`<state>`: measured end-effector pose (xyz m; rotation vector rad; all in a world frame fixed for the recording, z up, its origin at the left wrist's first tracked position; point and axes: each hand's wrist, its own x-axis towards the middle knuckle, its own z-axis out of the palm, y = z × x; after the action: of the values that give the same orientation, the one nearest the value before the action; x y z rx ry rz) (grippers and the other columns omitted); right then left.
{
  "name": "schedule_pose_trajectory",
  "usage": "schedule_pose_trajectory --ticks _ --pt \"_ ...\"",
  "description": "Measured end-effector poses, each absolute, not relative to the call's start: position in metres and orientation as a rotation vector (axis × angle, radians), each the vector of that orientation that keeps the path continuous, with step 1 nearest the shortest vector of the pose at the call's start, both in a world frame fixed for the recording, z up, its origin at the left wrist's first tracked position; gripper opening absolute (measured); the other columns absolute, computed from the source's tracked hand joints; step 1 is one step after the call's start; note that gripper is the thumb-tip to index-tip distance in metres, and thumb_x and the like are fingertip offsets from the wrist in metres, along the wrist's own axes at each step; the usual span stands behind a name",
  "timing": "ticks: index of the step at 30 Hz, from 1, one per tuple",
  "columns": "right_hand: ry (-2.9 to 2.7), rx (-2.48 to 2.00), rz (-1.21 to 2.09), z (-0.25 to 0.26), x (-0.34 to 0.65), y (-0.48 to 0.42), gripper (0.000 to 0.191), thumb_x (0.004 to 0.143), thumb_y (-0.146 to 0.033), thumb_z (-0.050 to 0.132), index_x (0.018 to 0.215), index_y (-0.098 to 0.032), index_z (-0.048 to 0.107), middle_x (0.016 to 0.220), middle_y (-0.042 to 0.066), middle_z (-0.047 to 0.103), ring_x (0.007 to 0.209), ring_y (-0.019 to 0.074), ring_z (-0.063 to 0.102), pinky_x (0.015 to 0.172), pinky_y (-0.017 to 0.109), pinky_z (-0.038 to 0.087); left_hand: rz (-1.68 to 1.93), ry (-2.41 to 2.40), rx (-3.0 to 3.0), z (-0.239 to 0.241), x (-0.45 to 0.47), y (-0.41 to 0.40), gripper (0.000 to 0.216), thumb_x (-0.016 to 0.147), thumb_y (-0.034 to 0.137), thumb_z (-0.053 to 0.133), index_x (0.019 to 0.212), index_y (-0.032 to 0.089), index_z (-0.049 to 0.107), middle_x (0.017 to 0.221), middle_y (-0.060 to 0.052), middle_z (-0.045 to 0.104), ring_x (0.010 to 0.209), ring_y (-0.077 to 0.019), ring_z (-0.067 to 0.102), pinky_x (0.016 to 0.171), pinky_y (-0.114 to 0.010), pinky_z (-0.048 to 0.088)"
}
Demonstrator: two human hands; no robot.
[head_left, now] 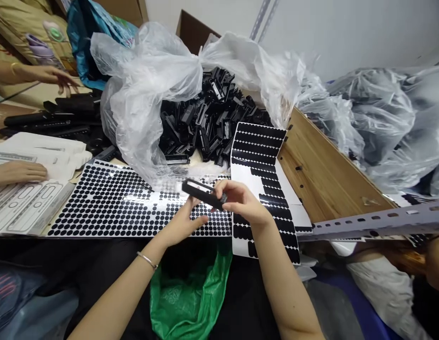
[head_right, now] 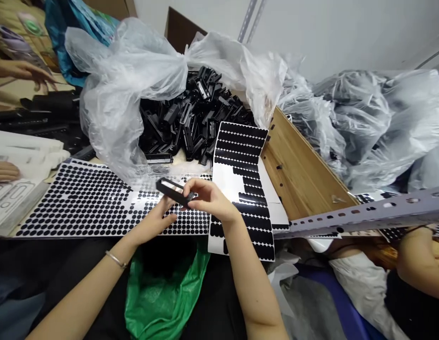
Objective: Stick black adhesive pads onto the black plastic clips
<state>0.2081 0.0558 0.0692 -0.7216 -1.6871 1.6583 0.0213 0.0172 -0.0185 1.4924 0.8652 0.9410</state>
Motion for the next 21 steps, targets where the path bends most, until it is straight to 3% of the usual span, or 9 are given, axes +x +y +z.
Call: schedule_pose_trajectory --ticks 3,6,9,11,16,21 --pt "-1.658 -0.806 1.668 0.059 0.202 0.048 0.018 0.078 -0.027 0.07 0.089 -0.022 0.057 0.09 0.001 0.058 0.081 0.0157 0.063 0.07 0.035 0.062 1.142 0.779 1.039 -0.012 0.017 0.022 0.062 0.082 0.05 0.067 0.131 0.015 0.053 0.135 -0.019 0.06 0.123 -0.0327 0.059 0.103 -0.048 0.047" --pt "-1.772 -1.168 1.277 0.038 0.201 0.052 0.012 0.084 -0.022 0.06 0.096 -0.023 0.057 0.097 0.003 0.062 0.088 0.0188 0.065 0.071 0.036 0.061 1.286 0.96 0.872 -0.01 0.015 0.026 0.044 0.07 0.043 0.08 0.102 0.014 0.067 0.109 -0.013 0.074 0.108 -0.0285 0.067 0.098 -0.042 0.05" --pt "-2.082 -1.517 0.653 0.018 0.207 0.061 0.017 0.088 -0.015 0.054 0.098 -0.022 0.066 0.103 0.008 0.066 0.098 0.0242 0.062 0.076 0.04 0.056 1.292 1.037 0.829 -0.011 0.016 0.026 0.041 0.069 0.044 0.08 0.096 0.015 0.07 0.103 -0.01 0.076 0.103 -0.0259 0.068 0.093 -0.038 0.051" --pt "-2.219 -1.574 0.497 0.009 0.211 0.066 0.02 0.087 -0.014 0.056 0.096 -0.023 0.072 0.103 0.009 0.068 0.1 0.0264 0.06 0.077 0.042 0.054 1.258 1.051 0.831 -0.011 0.016 0.025 0.041 0.071 0.046 0.077 0.095 0.014 0.07 0.101 -0.01 0.075 0.097 -0.0241 0.068 0.085 -0.035 0.053" --pt "-2.278 -1.574 0.537 0.002 0.21 0.072 0.018 0.087 -0.013 0.059 0.082 -0.023 0.074 0.094 0.007 0.069 0.098 0.0255 0.058 0.073 0.037 0.05 1.287 1.129 0.844 -0.011 0.012 0.023 0.039 0.07 0.045 0.078 0.092 0.014 0.068 0.09 -0.007 0.073 0.077 -0.0165 0.064 0.065 -0.026 0.05" --pt "-2.236 -1.575 0.66 0.002 0.209 0.081 0.011 0.082 -0.012 0.065 0.077 -0.02 0.069 0.088 0.006 0.068 0.095 0.0241 0.057 0.077 0.036 0.047 1.312 1.135 0.854 -0.013 0.011 0.024 0.038 0.067 0.041 0.08 0.091 0.014 0.069 0.078 -0.003 0.07 0.066 -0.0128 0.059 0.061 -0.025 0.048"
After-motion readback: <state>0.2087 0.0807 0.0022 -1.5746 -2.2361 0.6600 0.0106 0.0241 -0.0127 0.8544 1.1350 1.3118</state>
